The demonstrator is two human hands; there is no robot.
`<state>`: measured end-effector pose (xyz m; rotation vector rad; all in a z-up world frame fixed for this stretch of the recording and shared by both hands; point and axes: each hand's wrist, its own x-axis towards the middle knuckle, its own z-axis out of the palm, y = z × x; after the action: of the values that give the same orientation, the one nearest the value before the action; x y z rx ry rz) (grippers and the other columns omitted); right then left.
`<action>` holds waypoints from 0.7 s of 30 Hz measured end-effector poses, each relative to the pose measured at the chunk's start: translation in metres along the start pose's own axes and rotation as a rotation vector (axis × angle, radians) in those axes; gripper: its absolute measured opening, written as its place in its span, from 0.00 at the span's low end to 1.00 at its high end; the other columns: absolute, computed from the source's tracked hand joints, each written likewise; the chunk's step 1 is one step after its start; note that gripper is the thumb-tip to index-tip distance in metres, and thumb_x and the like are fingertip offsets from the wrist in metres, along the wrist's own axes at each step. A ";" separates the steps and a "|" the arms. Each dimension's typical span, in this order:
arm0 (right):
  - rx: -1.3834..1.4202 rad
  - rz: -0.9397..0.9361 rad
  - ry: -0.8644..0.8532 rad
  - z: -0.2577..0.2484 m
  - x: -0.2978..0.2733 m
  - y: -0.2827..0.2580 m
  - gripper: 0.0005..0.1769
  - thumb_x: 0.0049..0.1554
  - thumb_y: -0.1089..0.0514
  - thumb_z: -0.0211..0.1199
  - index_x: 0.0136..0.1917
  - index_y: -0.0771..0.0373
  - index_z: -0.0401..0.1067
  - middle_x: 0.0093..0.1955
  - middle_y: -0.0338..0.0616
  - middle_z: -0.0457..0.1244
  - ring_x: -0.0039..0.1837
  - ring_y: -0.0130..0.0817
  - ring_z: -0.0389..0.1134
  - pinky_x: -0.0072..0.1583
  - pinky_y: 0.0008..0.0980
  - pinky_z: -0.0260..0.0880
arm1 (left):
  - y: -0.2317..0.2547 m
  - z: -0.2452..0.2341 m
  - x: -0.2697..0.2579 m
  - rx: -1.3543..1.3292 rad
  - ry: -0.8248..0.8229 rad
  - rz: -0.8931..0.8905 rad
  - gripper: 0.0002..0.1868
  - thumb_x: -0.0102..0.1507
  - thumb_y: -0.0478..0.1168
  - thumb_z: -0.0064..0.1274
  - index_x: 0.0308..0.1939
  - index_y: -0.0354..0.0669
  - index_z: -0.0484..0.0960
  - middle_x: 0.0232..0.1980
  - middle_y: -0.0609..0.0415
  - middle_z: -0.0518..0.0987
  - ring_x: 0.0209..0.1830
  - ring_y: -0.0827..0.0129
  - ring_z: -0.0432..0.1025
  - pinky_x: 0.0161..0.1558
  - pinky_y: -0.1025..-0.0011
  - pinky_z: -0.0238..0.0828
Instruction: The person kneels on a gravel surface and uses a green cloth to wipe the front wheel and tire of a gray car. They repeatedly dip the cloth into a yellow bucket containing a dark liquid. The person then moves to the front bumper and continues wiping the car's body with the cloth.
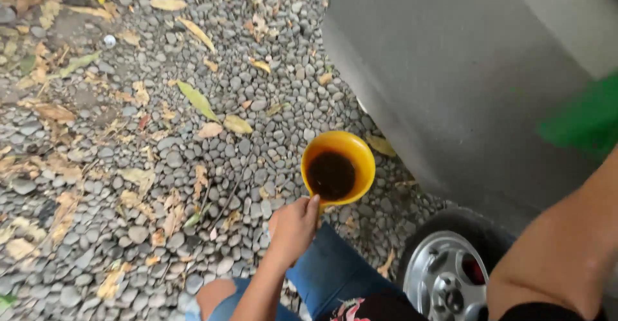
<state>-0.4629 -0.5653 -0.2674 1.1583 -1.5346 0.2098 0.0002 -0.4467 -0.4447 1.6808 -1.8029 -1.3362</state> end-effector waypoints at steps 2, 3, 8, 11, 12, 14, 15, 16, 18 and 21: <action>-0.024 -0.019 0.046 0.025 0.033 -0.022 0.12 0.58 0.49 0.67 0.54 0.51 0.74 0.43 0.39 0.71 0.41 0.41 0.73 0.38 0.38 0.70 | 0.001 0.005 0.009 0.015 0.020 0.001 0.30 0.72 0.59 0.34 0.20 0.51 0.75 0.15 0.60 0.78 0.24 0.62 0.77 0.40 0.62 0.69; -0.036 -0.030 0.067 0.034 0.049 -0.037 0.12 0.56 0.48 0.67 0.52 0.50 0.73 0.42 0.38 0.70 0.41 0.41 0.72 0.39 0.38 0.69 | 0.001 0.008 0.012 -0.158 -0.048 -0.063 0.29 0.72 0.58 0.35 0.24 0.48 0.74 0.18 0.56 0.77 0.23 0.63 0.74 0.36 0.63 0.67; -0.111 -0.079 0.163 0.030 0.078 -0.081 0.12 0.48 0.43 0.69 0.41 0.46 0.72 0.38 0.34 0.67 0.42 0.38 0.68 0.41 0.37 0.64 | -0.023 0.052 0.046 -0.291 -0.099 -0.086 0.25 0.72 0.56 0.34 0.31 0.44 0.74 0.23 0.53 0.80 0.20 0.64 0.74 0.32 0.62 0.69; -0.159 -0.081 0.215 -0.012 0.070 -0.073 0.13 0.44 0.41 0.70 0.37 0.45 0.71 0.36 0.32 0.65 0.42 0.37 0.67 0.42 0.37 0.62 | -0.028 0.065 0.057 -0.322 -0.139 -0.133 0.23 0.73 0.55 0.36 0.31 0.45 0.72 0.24 0.51 0.79 0.20 0.65 0.73 0.31 0.63 0.67; 0.096 -0.036 0.084 -0.040 0.055 -0.068 0.32 0.45 0.56 0.84 0.58 0.67 0.72 0.56 0.63 0.60 0.59 0.58 0.54 0.54 0.61 0.49 | -0.035 0.073 0.062 -0.314 -0.147 -0.134 0.25 0.73 0.55 0.36 0.29 0.45 0.73 0.23 0.52 0.78 0.18 0.66 0.74 0.29 0.65 0.68; 0.330 0.021 -0.010 -0.073 0.023 -0.047 0.53 0.45 0.72 0.97 0.78 0.89 0.72 0.75 0.94 0.53 0.76 0.77 0.40 0.65 0.86 0.34 | -0.040 0.087 0.075 -0.308 -0.149 -0.099 0.26 0.72 0.55 0.36 0.27 0.44 0.73 0.22 0.53 0.78 0.16 0.67 0.75 0.26 0.68 0.70; 0.190 0.159 -0.011 -0.080 -0.003 -0.028 0.46 0.48 0.68 0.88 0.75 0.86 0.72 0.73 0.85 0.55 0.73 0.74 0.47 0.62 0.78 0.44 | -0.042 0.093 0.080 -0.329 -0.157 -0.133 0.25 0.72 0.55 0.37 0.29 0.43 0.76 0.23 0.52 0.79 0.15 0.67 0.74 0.24 0.68 0.69; 0.052 0.298 -0.009 -0.086 -0.028 -0.011 0.40 0.50 0.65 0.80 0.72 0.83 0.72 0.71 0.77 0.57 0.71 0.71 0.54 0.59 0.71 0.55 | -0.044 0.099 0.085 -0.349 -0.164 -0.167 0.25 0.71 0.55 0.38 0.31 0.42 0.79 0.23 0.51 0.80 0.14 0.67 0.73 0.22 0.69 0.69; -0.091 0.417 0.054 -0.073 -0.070 0.038 0.25 0.54 0.65 0.70 0.64 0.74 0.71 0.58 0.67 0.62 0.55 0.65 0.60 0.51 0.59 0.59 | -0.051 0.101 0.109 -0.195 -0.278 -0.209 0.28 0.71 0.59 0.36 0.31 0.45 0.80 0.25 0.54 0.80 0.21 0.68 0.75 0.30 0.70 0.70; -0.274 0.673 0.031 -0.041 -0.066 0.076 0.22 0.59 0.61 0.62 0.66 0.67 0.68 0.58 0.63 0.64 0.53 0.66 0.65 0.53 0.55 0.59 | -0.069 0.127 0.138 0.038 -0.312 -0.252 0.30 0.69 0.67 0.36 0.31 0.51 0.81 0.28 0.57 0.81 0.31 0.69 0.78 0.39 0.72 0.68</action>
<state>-0.5018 -0.4640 -0.2742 0.3939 -1.8164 0.4455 -0.0903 -0.5119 -0.6109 1.8536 -1.8330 -1.7663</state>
